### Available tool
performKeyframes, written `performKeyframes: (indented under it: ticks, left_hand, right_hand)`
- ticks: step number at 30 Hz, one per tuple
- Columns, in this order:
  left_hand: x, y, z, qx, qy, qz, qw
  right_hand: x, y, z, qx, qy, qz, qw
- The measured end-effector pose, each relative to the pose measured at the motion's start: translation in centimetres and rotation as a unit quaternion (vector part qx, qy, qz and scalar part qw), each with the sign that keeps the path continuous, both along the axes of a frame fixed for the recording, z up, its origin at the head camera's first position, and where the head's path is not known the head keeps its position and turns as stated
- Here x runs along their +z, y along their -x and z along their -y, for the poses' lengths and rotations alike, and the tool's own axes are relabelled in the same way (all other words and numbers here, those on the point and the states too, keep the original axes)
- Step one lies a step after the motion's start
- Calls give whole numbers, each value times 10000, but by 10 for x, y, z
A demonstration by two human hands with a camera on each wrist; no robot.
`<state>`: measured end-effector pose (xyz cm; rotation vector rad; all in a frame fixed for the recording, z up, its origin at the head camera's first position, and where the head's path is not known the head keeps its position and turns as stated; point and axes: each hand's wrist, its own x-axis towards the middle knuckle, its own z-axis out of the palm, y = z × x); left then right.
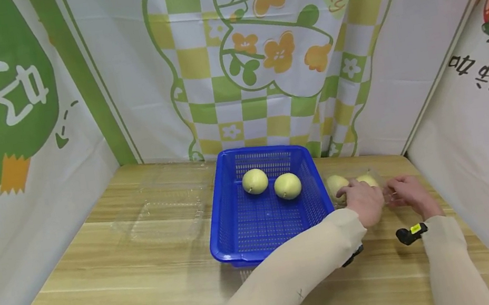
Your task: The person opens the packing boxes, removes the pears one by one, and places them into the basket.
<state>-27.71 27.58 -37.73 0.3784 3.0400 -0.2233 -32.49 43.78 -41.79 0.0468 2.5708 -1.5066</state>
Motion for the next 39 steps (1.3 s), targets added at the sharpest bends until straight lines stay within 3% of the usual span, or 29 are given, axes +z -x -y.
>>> performKeyframes:
  ticks: [10,16,21,26,39]
  left_hand:
    - [-3,-6,-4,-102,239,-67,9996]
    - [-6,-8,-10,-68,457,145,9988]
    - [-8,-5,-15,-51,799,317,9963]
    - [-8,-2,-17,-23,824,378,9959]
    - [-5,-4,-21,351,279,273,9986]
  right_hand:
    - [1,-1,-1,15,-7,74,10000]
    - [-8,1,-10,286,744,335,9963]
    - [-14,0,-18,606,1413,556,9865]
    - [-17,-1,-23,741,2263,821,9678]
    - [-21,-5,-35,1135,2717,1009,9503]
